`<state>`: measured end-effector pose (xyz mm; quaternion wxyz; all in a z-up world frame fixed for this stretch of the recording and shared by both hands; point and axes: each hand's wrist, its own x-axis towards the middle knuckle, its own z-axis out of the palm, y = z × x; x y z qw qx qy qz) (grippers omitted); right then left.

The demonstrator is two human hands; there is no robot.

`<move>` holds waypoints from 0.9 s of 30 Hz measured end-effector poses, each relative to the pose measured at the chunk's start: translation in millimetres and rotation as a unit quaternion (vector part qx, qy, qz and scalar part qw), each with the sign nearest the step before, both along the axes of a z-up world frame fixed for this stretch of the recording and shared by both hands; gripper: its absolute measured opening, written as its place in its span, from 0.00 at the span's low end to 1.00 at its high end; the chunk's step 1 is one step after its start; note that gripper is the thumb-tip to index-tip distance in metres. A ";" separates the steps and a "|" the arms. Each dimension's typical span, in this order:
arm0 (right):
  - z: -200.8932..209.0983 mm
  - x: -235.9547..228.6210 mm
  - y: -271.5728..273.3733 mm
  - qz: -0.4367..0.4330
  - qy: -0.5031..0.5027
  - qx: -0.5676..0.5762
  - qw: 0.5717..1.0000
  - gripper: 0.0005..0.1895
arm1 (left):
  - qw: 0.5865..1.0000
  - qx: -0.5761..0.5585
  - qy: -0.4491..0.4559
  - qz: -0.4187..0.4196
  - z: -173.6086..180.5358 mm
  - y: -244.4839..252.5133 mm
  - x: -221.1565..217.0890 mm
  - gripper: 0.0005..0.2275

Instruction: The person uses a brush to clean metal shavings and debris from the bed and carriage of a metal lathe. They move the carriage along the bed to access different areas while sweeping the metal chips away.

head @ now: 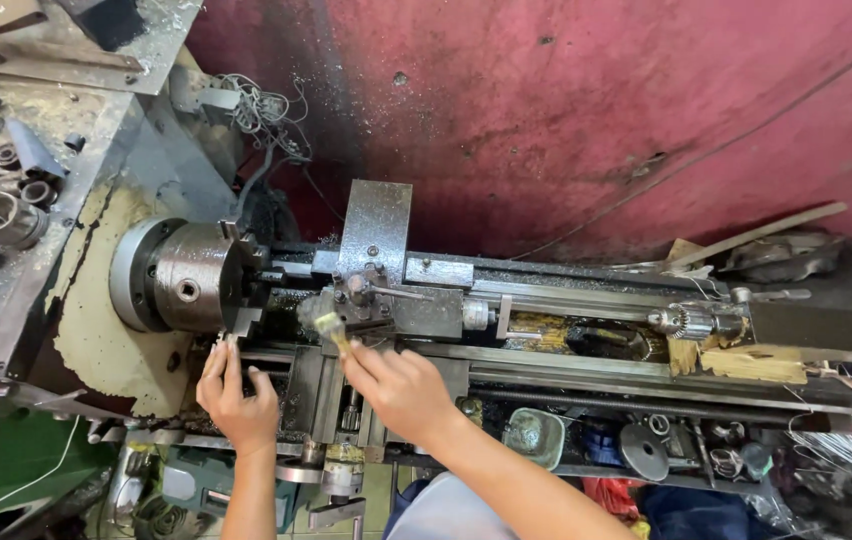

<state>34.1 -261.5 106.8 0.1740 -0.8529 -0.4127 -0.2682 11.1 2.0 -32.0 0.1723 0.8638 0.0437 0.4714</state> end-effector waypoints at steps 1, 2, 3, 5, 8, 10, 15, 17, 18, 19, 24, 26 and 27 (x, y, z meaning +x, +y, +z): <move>-3.0 -6.4 -2.9 0.000 0.000 -0.001 1.000 0.08 | 1.000 -0.001 0.000 0.000 1.0 -2.2 -1.5 0.20; -5.9 -11.7 -5.0 0.004 0.008 -0.006 1.000 0.07 | 1.000 -0.009 0.004 0.000 2.4 -3.3 -2.0 0.20; -8.7 -17.2 -7.0 0.008 0.016 -0.012 1.000 0.06 | 1.000 -0.018 0.007 -0.001 4.0 -4.3 -2.7 0.19; -12.6 -26.1 -10.3 0.013 0.032 -0.017 0.999 0.06 | 1.000 -0.018 0.006 -0.002 3.2 -2.1 -3.7 0.20; -2.9 -28.8 -16.9 0.003 0.046 0.003 0.999 0.05 | 1.000 -0.014 -0.002 -0.017 3.2 1.3 1.2 0.19; -2.9 -33.1 -22.3 -0.008 0.044 0.028 0.999 0.05 | 1.000 -0.009 -0.009 -0.024 2.9 1.8 -1.1 0.18; -42.0 -38.1 -42.4 -0.039 0.103 0.032 0.993 0.09 | 1.000 -0.015 -0.001 -0.017 -0.1 1.8 -1.6 0.19; -44.5 -35.0 -49.7 -0.036 0.097 0.082 0.991 0.07 | 1.000 -0.018 -0.003 -0.014 -0.7 0.5 0.9 0.19; -46.2 -36.2 -53.1 -0.037 0.097 0.132 0.986 0.05 | 1.000 -0.020 0.001 -0.015 -1.7 0.1 -0.6 0.20; -50.1 -38.8 -58.8 -0.035 0.097 0.131 0.986 0.05 | 1.000 -0.020 0.001 -0.013 -3.0 0.3 -3.1 0.20; -45.1 -55.3 -72.9 -0.140 0.134 0.208 0.959 0.11 | 1.000 -0.015 -0.017 -0.017 -8.3 1.8 1.8 0.20; -47.2 -54.3 -59.4 -0.099 0.153 0.218 0.959 0.12 | 1.000 -0.021 -0.011 -0.010 -7.8 0.8 0.0 0.20; -48.1 -53.1 -53.4 -0.061 0.168 0.229 0.957 0.13 | 1.000 -0.028 -0.006 -0.006 -7.4 -0.7 1.2 0.19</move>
